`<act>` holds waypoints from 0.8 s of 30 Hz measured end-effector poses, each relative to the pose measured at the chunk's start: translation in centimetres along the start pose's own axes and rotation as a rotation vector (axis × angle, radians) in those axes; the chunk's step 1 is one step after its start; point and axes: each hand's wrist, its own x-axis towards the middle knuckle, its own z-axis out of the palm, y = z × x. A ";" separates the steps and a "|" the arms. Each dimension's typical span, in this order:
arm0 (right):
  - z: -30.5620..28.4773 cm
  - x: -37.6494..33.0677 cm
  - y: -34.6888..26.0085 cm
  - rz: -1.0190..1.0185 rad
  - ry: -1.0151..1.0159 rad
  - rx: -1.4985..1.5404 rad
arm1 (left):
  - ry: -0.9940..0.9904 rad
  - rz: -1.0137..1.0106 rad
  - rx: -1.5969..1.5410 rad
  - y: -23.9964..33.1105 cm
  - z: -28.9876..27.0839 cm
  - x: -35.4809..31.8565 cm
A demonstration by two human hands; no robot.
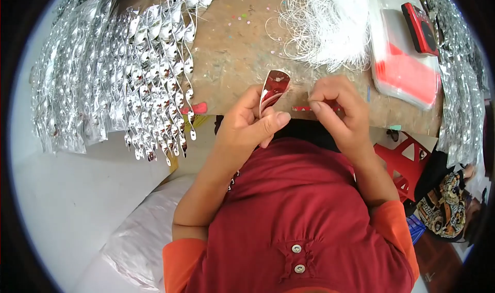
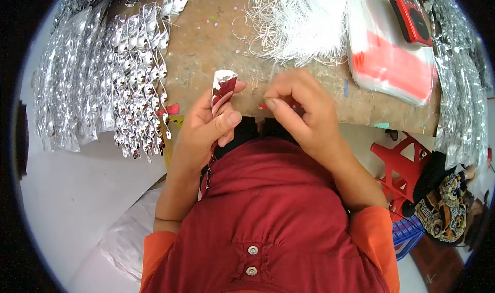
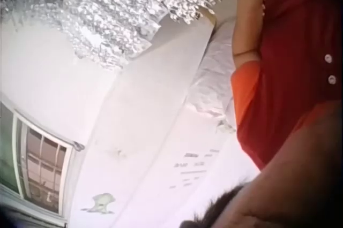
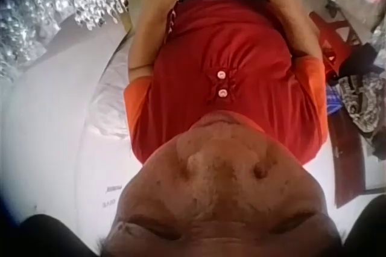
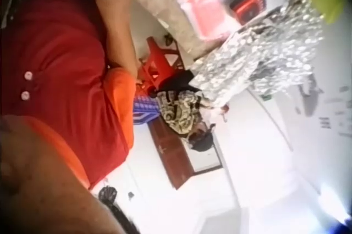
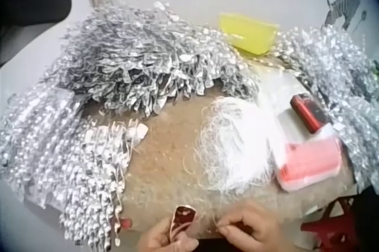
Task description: Assembling and packaging tinsel decorations into plastic bags at a workstation.
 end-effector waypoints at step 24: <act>3.1 0.1 -2.0 0.387 -0.106 0.653 | 0.134 0.064 0.024 -0.2 0.2 -0.4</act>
